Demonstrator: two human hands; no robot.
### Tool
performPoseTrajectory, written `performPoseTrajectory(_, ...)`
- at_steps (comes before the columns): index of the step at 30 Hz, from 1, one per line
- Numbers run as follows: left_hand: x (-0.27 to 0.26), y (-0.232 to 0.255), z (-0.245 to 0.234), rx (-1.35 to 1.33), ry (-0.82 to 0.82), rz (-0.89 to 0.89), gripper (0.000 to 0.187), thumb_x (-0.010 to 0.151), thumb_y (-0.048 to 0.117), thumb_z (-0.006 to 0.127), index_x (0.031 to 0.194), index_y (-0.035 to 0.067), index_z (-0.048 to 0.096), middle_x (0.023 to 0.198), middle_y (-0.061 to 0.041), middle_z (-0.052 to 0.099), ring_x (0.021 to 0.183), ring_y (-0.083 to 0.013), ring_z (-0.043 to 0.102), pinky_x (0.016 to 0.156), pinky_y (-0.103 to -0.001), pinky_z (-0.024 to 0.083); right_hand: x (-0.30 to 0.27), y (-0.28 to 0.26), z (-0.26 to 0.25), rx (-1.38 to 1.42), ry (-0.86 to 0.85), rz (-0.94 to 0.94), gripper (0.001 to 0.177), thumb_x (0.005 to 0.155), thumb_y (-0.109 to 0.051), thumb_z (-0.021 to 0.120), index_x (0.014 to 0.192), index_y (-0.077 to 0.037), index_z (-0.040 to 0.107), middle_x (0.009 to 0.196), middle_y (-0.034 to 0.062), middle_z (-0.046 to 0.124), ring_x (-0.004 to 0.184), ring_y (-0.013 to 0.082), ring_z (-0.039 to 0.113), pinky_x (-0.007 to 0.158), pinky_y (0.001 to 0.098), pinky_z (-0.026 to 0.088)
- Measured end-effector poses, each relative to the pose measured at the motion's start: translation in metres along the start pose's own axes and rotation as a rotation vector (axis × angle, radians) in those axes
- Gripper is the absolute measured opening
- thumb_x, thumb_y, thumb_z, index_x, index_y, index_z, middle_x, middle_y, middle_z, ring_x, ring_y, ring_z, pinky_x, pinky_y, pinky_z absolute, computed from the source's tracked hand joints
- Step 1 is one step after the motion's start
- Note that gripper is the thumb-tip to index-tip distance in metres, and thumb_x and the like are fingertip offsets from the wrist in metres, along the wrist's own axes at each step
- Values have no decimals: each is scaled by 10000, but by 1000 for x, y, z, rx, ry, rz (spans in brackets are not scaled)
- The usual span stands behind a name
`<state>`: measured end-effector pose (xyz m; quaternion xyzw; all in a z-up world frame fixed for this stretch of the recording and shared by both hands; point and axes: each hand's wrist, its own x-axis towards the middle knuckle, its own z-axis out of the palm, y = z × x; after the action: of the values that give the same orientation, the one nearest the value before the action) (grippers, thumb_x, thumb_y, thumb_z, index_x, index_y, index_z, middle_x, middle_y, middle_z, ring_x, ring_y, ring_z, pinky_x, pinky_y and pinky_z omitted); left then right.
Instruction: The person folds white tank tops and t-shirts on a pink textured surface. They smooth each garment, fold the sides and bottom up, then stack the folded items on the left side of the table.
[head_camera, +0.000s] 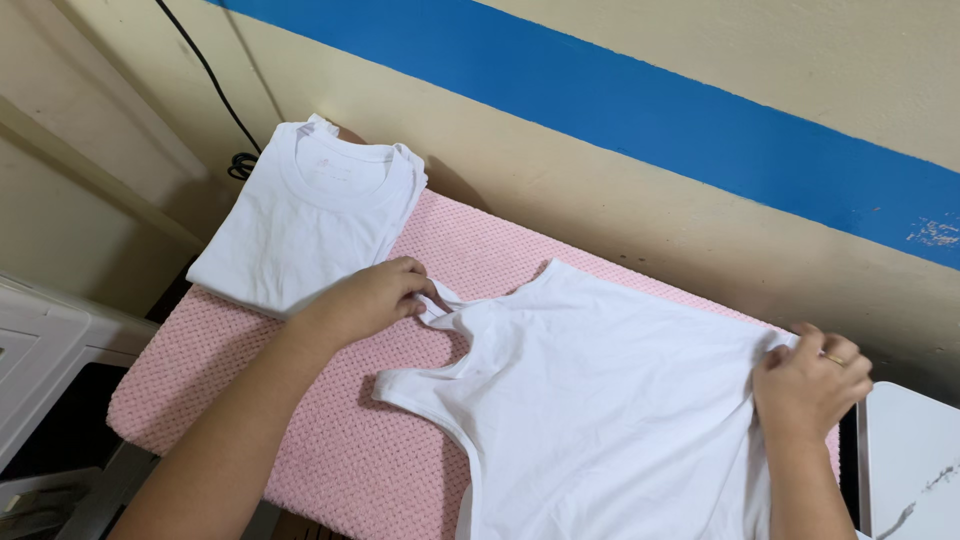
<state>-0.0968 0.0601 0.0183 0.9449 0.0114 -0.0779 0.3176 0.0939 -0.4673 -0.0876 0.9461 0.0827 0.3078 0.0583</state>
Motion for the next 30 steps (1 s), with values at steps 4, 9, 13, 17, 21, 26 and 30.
performPoseTrajectory(4,-6,-1,4,106,36,-42,224,879,199,696,1082,104,684,1122,-57,650,1004,-281,666,854,-418,531,22,-71,-41,255,-65,-166,307,914,-213,749,1210,-134,725,1375,113,610,1349,375,477,1127,537,380)
performPoseTrajectory(9,-7,-9,1,-15,178,-8,271,914,291,702,1012,42,653,1022,-91,682,929,-276,673,819,-400,538,36,-182,-70,755,-122,-369,201,938,-238,703,1102,-127,736,1309,113,650,1277,379,510,1092,536,396)
performPoseTrajectory(13,0,-22,2,-418,189,-45,286,952,343,658,1022,66,657,922,-53,699,847,-162,657,786,-326,547,48,-243,-62,807,-311,-158,231,986,-341,672,1079,-142,745,1222,99,646,1228,360,483,1016,549,332)
performPoseTrajectory(17,10,-36,5,-768,177,-163,313,996,359,638,1008,46,633,881,-31,671,796,-93,635,726,-271,573,47,-261,-40,727,-401,8,260,930,-387,686,990,-146,764,1141,39,671,1172,309,494,1020,519,291)
performPoseTrajectory(21,12,-38,10,-524,223,-323,317,906,290,773,1013,29,627,777,-45,657,677,-121,590,594,-303,503,41,-262,-22,753,-266,34,241,997,-335,667,1024,-100,711,1128,40,676,1147,299,522,1028,533,307)
performPoseTrajectory(26,8,-27,20,-369,473,-256,334,837,214,781,1069,29,627,693,-66,616,602,-152,601,543,-322,497,36,-270,-43,685,-155,-39,176,945,-272,730,980,-104,692,1101,64,668,1144,310,518,1007,524,329)
performPoseTrajectory(30,8,-17,24,-410,470,-352,311,908,243,762,1110,41,638,694,-71,633,608,-159,588,540,-305,484,34,-283,-93,835,94,-340,157,860,-163,796,972,-111,700,1067,92,681,1074,305,569,966,483,381)
